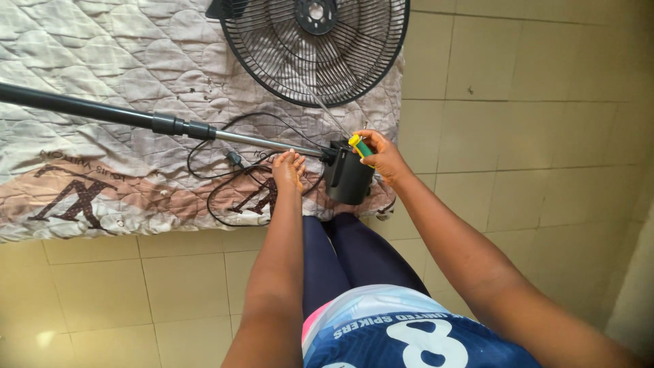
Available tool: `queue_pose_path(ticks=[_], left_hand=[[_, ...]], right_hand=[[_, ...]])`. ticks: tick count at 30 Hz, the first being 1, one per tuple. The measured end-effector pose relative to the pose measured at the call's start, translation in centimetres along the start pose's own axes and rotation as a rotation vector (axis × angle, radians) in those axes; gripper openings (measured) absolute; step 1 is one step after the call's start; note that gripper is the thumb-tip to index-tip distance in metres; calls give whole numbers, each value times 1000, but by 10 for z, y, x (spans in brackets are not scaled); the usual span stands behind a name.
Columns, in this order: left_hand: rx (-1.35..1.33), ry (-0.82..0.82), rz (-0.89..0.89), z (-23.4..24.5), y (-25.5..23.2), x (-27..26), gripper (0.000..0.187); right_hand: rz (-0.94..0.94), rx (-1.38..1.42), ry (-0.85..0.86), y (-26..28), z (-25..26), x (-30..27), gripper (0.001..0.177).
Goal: The person assembles a standing fan by attaching the front grille, motor housing, and stand pole. They use a screwdriver to secure components and connect the power cord to the base.
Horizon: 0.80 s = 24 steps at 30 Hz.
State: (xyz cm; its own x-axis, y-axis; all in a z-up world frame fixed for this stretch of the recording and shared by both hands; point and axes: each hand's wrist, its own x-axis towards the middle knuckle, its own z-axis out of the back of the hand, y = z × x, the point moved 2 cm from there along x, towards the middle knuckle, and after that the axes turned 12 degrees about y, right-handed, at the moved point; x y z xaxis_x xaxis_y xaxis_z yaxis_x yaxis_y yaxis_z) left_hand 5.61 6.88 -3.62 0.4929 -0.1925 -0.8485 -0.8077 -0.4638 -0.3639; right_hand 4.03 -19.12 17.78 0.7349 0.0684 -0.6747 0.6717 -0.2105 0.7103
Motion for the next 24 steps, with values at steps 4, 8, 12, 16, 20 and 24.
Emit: queue_pose_path(ticks=[4,8,12,16,20,24], left_hand=[[-21,-39,-30,-2,-13,-3,27],[-19,-69,-77,-1,-31,-12,22],[-5,-50,-109,-1,-29,-23,22],[-42,-101,-82,-5,-12,-27,21],[-100,-176,-26,-21,8,-23,25],[-273,-64,-84,-46,17,-15,30]], right_hand=[[94,-229,-73,-21,5,55,70],[229,-574,-203,-22,17,133,69],[388,-934,-280,-12,26,195,66],[347,-1017,-250,-9,23,218,69],[424,-998,-175,-5,18,203,68],[492,-911,-203,1,23,153,48]])
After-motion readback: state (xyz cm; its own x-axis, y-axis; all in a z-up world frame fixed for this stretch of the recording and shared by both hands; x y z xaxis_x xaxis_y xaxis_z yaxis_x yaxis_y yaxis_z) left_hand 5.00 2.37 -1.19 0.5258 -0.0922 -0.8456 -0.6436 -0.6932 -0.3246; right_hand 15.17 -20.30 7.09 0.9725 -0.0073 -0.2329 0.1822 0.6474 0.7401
